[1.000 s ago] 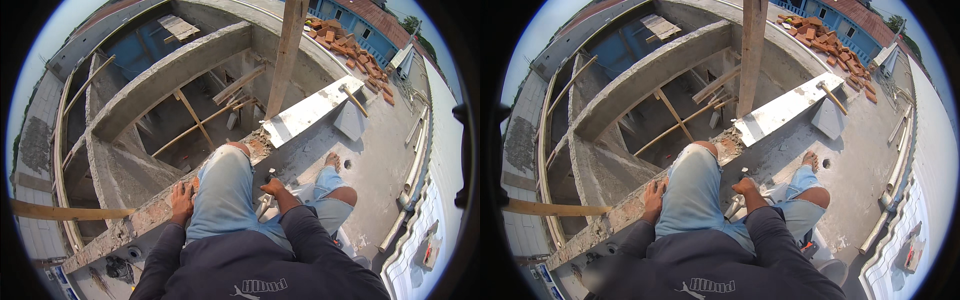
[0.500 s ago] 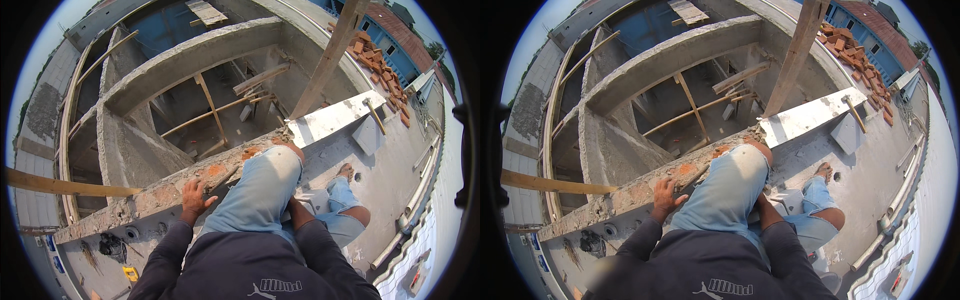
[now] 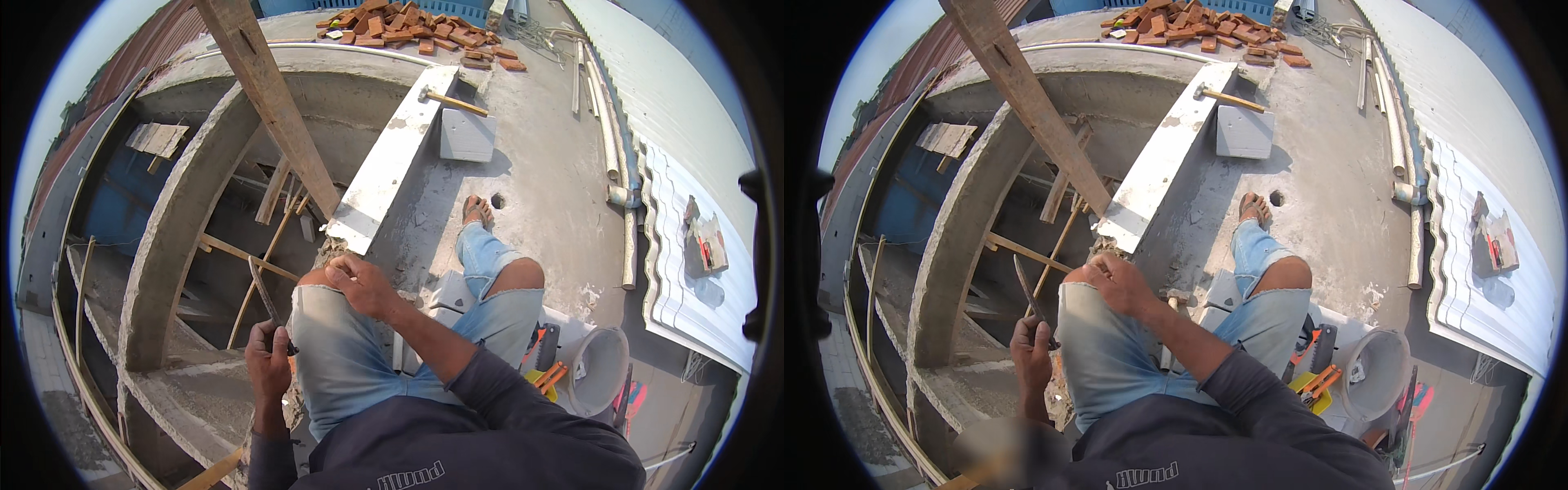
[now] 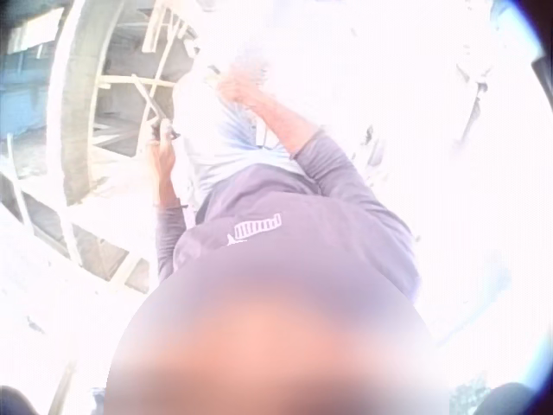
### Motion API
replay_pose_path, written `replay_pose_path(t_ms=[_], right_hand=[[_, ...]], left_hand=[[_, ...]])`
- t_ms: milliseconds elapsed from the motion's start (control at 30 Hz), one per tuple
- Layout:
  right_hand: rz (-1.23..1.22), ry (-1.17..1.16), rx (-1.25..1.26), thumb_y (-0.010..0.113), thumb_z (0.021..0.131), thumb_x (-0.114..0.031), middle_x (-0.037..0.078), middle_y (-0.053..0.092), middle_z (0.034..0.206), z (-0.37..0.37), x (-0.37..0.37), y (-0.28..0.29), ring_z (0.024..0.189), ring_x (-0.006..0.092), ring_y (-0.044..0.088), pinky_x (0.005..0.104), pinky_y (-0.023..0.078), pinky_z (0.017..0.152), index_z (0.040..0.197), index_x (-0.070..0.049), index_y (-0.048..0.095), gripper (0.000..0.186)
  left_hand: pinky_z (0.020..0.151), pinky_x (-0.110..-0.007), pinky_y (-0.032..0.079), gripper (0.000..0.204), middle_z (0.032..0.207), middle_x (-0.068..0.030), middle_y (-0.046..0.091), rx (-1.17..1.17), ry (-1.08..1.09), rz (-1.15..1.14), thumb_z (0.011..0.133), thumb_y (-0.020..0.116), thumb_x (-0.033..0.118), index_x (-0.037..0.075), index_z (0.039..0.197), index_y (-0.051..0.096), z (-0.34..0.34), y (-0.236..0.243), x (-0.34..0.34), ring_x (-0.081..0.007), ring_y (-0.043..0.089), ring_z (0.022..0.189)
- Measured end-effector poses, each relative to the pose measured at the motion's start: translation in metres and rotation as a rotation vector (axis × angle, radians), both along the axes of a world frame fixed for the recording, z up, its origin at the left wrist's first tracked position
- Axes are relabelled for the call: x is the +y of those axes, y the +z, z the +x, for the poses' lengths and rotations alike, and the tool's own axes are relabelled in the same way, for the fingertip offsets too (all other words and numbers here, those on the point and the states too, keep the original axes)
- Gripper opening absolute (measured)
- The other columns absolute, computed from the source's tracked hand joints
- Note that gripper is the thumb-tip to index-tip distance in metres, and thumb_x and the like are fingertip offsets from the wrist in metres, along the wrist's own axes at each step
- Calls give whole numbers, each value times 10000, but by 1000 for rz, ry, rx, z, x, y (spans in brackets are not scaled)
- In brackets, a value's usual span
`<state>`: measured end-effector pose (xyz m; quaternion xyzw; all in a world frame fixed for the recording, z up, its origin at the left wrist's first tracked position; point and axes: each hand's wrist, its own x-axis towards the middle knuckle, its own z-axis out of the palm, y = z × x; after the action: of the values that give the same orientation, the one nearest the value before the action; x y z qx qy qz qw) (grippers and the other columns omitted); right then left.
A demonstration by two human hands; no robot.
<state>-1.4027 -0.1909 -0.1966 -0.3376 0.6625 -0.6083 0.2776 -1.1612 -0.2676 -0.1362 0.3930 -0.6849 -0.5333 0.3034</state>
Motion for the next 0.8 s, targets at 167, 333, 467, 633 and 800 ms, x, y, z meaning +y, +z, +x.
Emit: replay_pose_path(t_ms=[167,333,467,633,800], right_hand=[[-92,34,-754,538,1109,-388,69,656,924,-10,1,-9,801,115,634,291,532,712,1097,-72,656,337],[550,-447,-288,520,1087,-372,167,691,888,-46,27,-110,793,355,689,454,547,729,1017,-44,655,362],[632,-276,-105,553,1045,-390,282,699,981,-43,21,-150,921,505,677,568,531,812,1039,1,664,406],[749,-190,-218,593,1015,-372,278,724,1079,-40,8,-140,1065,468,694,534,550,944,1081,-13,713,384],[755,-190,-121,653,971,-343,285,725,1006,-60,12,-161,1037,455,703,527,559,928,1013,-5,720,348]], left_hand=[[840,-390,591,314,1056,-194,757,-280,-563,-401,955,735,136,-30,1219,703,-129,32,0,-293,764,943],[1034,-465,522,704,1352,-231,641,-792,-534,-698,828,863,346,-16,1377,611,-223,-20,-33,-376,629,1262],[1157,-497,408,1126,1627,-233,391,-1164,-688,-762,683,941,484,44,1569,404,-276,-78,-62,-403,360,1515],[1238,-503,308,1402,1689,-266,264,-1326,-719,-820,603,979,538,63,1670,202,-291,-119,-79,-402,225,1589],[1242,-519,302,1375,1690,-293,222,-1306,-727,-789,633,974,505,54,1669,190,-296,-128,-80,-443,211,1583]])
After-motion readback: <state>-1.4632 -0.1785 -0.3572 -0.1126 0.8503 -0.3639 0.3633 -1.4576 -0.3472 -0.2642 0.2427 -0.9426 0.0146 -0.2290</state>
